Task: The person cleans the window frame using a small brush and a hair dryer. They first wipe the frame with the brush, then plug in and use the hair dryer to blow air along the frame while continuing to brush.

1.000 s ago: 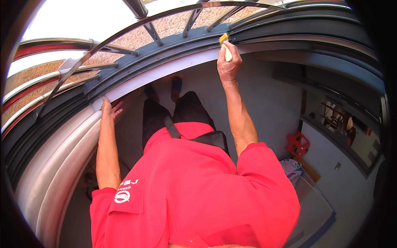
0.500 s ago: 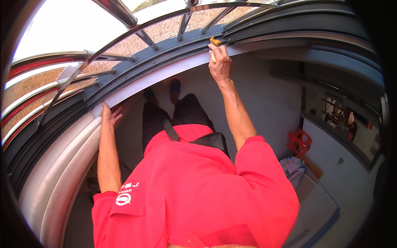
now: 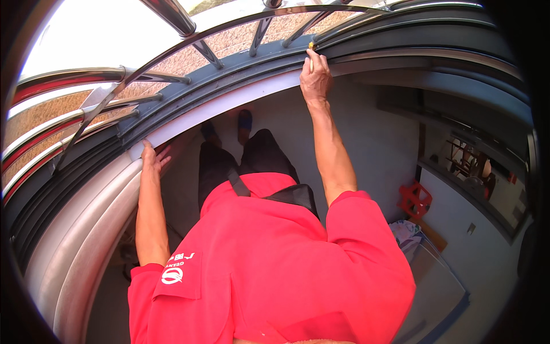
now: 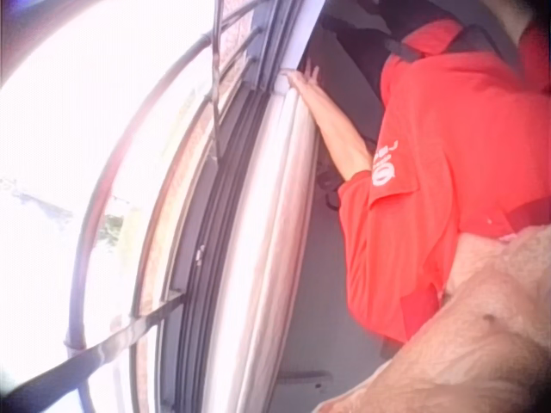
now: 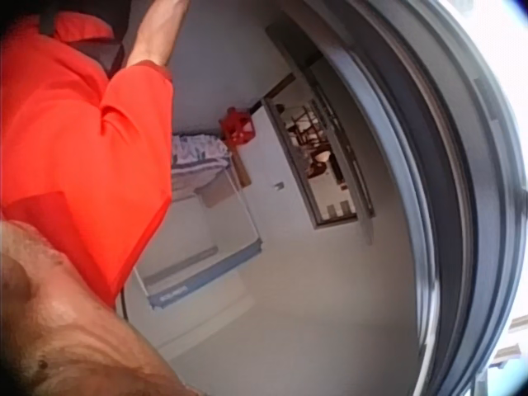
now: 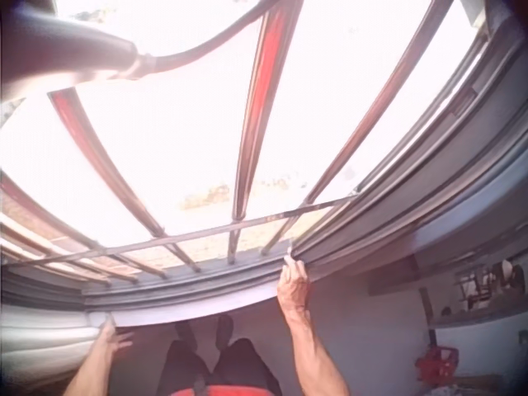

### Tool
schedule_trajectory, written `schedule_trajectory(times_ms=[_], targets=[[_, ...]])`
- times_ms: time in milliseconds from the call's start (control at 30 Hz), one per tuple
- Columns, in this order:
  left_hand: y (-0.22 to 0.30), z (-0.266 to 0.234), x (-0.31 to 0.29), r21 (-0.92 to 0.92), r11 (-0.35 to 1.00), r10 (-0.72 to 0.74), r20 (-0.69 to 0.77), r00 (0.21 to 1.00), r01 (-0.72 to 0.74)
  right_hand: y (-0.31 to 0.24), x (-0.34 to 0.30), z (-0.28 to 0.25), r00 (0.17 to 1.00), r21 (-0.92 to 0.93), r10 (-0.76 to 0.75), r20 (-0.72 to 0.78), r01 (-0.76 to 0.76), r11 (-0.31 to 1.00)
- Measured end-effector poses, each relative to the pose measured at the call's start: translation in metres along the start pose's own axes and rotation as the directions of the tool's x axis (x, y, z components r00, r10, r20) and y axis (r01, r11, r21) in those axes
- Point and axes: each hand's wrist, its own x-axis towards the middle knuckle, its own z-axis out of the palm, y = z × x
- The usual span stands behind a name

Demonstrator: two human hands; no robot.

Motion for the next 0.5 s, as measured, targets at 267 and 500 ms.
schedule_trajectory(times_ms=[267,500], targets=[[-0.004,-0.003,-0.001,0.0,0.999,0.051,0.045,0.998,-0.051,-0.01,0.001,-0.008,0.996,-0.17,-0.035,0.088,0.049,0.984],[0.001,0.003,-0.003,-0.006,1.0,0.03,0.001,1.0,-0.03,-0.008,-0.001,-0.015,0.95,-0.229,-0.172,0.261,0.234,0.945]])
